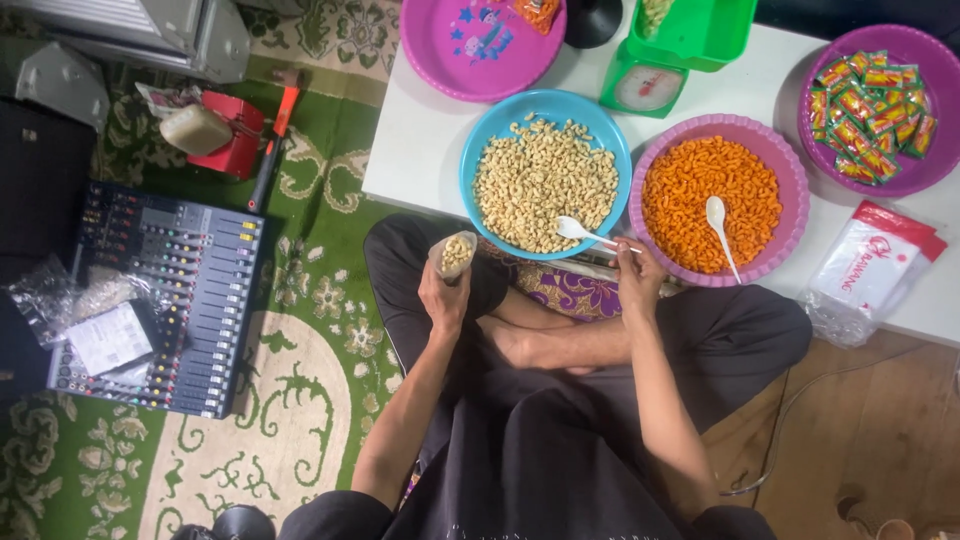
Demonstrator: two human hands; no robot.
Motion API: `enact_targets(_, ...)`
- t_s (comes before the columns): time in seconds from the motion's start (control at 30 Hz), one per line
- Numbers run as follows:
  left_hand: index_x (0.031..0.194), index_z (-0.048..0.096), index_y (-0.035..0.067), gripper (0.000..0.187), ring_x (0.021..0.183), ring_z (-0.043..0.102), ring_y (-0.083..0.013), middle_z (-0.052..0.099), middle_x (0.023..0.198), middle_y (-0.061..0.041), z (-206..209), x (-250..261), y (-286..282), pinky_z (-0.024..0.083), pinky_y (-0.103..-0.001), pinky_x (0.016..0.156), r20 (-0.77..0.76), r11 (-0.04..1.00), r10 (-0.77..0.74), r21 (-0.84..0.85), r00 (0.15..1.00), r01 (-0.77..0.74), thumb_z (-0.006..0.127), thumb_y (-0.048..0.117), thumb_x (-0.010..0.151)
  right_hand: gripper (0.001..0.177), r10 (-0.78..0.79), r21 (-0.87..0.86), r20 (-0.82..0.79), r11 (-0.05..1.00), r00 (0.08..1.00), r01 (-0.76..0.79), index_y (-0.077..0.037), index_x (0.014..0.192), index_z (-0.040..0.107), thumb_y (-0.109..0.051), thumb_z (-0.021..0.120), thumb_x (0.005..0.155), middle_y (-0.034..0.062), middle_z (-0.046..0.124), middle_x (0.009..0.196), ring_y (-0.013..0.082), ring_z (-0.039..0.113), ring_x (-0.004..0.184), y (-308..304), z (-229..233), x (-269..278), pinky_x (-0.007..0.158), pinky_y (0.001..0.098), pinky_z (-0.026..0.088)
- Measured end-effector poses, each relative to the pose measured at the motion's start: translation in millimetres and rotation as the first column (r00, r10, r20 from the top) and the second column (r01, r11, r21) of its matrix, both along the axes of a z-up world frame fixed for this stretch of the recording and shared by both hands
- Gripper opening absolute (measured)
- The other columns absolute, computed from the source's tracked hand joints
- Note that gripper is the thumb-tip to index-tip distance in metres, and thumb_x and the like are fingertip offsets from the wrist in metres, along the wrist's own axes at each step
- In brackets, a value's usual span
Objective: Manually filling small plastic bags with snacks using a spoon from larger bowls while sitting on the floor.
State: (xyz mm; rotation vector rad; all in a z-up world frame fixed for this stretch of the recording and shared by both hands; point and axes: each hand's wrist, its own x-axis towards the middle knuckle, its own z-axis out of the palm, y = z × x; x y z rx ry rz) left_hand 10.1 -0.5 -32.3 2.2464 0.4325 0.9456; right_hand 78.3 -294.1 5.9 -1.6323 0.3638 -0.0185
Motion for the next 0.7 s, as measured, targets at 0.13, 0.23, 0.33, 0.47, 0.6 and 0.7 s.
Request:
enact_targets(0.13,0.117,0.066,-0.005,0.057,0.096,0.073,-0.0395,0.071,0.103,-0.022,-13,-2,1,0.059,-0.047,0.089,0.035,1.0,-0.007,0.022,0.999,0.006,0.093,0.015,0.071,0.014,-0.003,0.015,0.022,1.0,1.0,0.003,-0.01,0.112,0.073,-0.007,0.06,0.107,0.0117,0.076,0.102,0.0074,0.061,0.071,-1,-7,-4,0.054,0.0137,0.044)
enact_targets(0.23,0.116,0.067,-0.006,0.058,0.094,0.074,-0.0404,0.071,0.101,-0.023,-19,-1,1,0.06,-0.048,0.086,0.035,0.999,0.002,0.04,0.999,-0.003,0.094,0.014,0.069,0.014,-0.01,0.027,0.051,1.0,0.999,0.009,-0.011,0.113,0.073,-0.009,0.06,0.106,0.0099,0.076,0.101,0.0062,0.061,0.071,1,-11,-2,0.053,0.0119,0.043)
enact_targets(0.33,0.117,0.067,-0.004,0.059,0.096,0.074,-0.0385,0.072,0.103,-0.022,-27,-1,2,0.06,-0.046,0.088,0.036,0.997,0.01,0.07,0.999,-0.013,0.094,0.016,0.069,0.014,-0.001,0.045,0.062,0.999,0.998,-0.002,-0.009,0.113,0.072,-0.009,0.06,0.107,0.0112,0.076,0.101,0.0069,0.062,0.07,6,-11,-1,0.053,0.0128,0.043)
enact_targets(0.47,0.12,0.067,-0.002,0.061,0.099,0.073,-0.0384,0.072,0.106,-0.021,-36,-2,3,0.059,-0.046,0.091,0.03,0.998,0.031,0.052,0.999,-0.033,0.094,0.018,0.069,0.014,0.023,-0.031,0.104,0.999,0.994,-0.02,-0.009,0.112,0.075,-0.008,0.062,0.105,0.012,0.077,0.099,0.0077,0.063,0.069,5,-12,-1,0.052,0.0145,0.045)
enact_targets(0.6,0.121,0.067,-0.001,0.06,0.1,0.073,-0.039,0.072,0.108,-0.021,-39,-3,5,0.059,-0.048,0.092,0.008,1.0,0.01,0.02,1.0,-0.01,0.093,0.017,0.07,0.016,-0.027,0.015,0.063,1.0,0.998,0.026,-0.009,0.113,0.074,-0.007,0.06,0.105,0.0117,0.076,0.099,0.0065,0.061,0.068,1,-12,-3,0.053,0.0135,0.044)
enact_targets(0.7,0.123,0.068,0.001,0.06,0.102,0.073,-0.0381,0.073,0.109,-0.02,-44,-5,6,0.058,-0.048,0.092,-0.003,0.999,0.022,-0.037,1.0,-0.022,0.092,0.017,0.07,0.015,-0.023,0.007,0.062,1.0,0.998,0.023,-0.008,0.112,0.074,-0.007,0.062,0.105,0.0111,0.076,0.098,0.008,0.063,0.068,2,-6,-5,0.055,0.0157,0.046)
